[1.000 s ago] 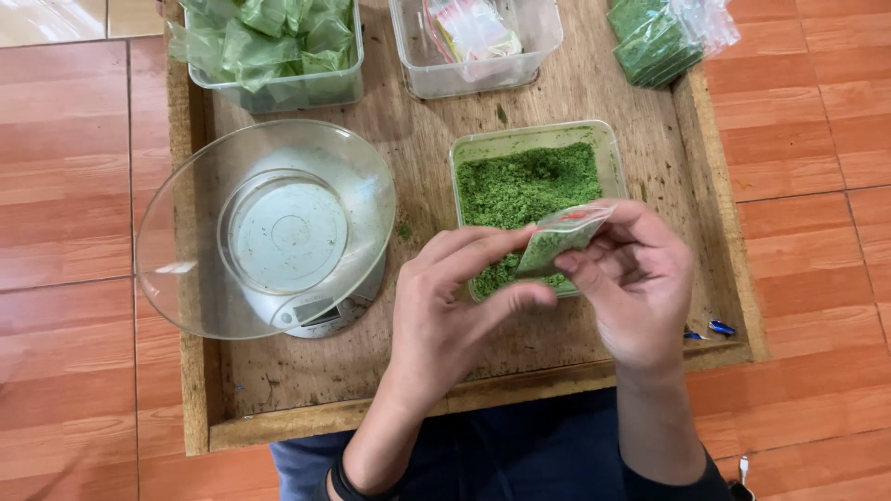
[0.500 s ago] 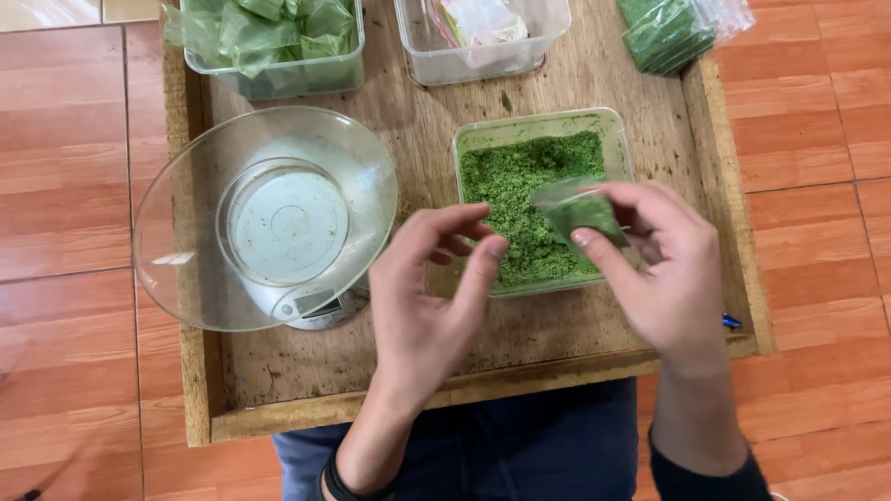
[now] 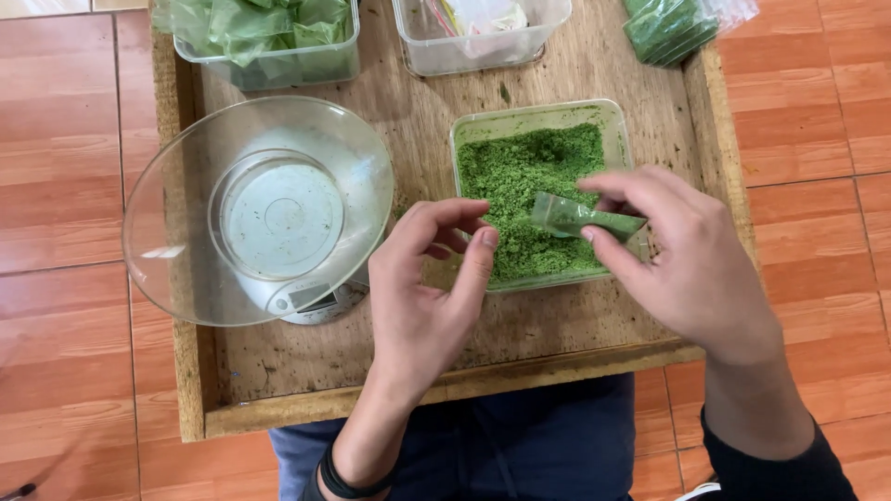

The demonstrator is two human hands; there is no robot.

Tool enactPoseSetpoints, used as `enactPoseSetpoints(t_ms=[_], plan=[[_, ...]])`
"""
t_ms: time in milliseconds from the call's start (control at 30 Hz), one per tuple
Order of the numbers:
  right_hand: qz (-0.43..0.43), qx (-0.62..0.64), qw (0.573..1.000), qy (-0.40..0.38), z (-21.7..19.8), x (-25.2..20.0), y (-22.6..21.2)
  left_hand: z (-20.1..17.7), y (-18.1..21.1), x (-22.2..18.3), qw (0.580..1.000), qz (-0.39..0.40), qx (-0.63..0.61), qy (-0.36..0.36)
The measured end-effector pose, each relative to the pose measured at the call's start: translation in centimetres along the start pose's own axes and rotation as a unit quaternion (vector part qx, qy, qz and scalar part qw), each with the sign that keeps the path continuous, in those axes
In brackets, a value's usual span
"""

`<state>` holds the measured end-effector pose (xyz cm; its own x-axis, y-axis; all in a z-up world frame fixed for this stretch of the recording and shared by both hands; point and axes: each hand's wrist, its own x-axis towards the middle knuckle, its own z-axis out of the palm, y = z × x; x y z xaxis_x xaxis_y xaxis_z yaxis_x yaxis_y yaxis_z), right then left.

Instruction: Filling small plastic bags with green powder using a spoon and sealing them.

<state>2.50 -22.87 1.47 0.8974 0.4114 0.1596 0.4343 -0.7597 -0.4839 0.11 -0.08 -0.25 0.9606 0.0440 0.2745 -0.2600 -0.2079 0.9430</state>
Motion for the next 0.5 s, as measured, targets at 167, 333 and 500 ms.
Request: enactPoseSetpoints(t_ms=[167, 333, 500], plan=[[0.0, 0.001, 1.0, 0.008, -0.04, -0.02, -0.13, 0.01, -0.11, -0.01, 1.0, -0.007, 0.005, -0.005], [-0.008, 0.013, 1.0, 0.007, 0.14, -0.06, 0.01, -0.06, -0.13, 0.02, 1.0, -0.003, 0.012, -0.01], [0.005, 0.012, 1.0, 0.012, 0.08, 0.13, -0.18, -0.06, -0.21, 0.11, 1.0, -0.011, 0.009, -0.008]])
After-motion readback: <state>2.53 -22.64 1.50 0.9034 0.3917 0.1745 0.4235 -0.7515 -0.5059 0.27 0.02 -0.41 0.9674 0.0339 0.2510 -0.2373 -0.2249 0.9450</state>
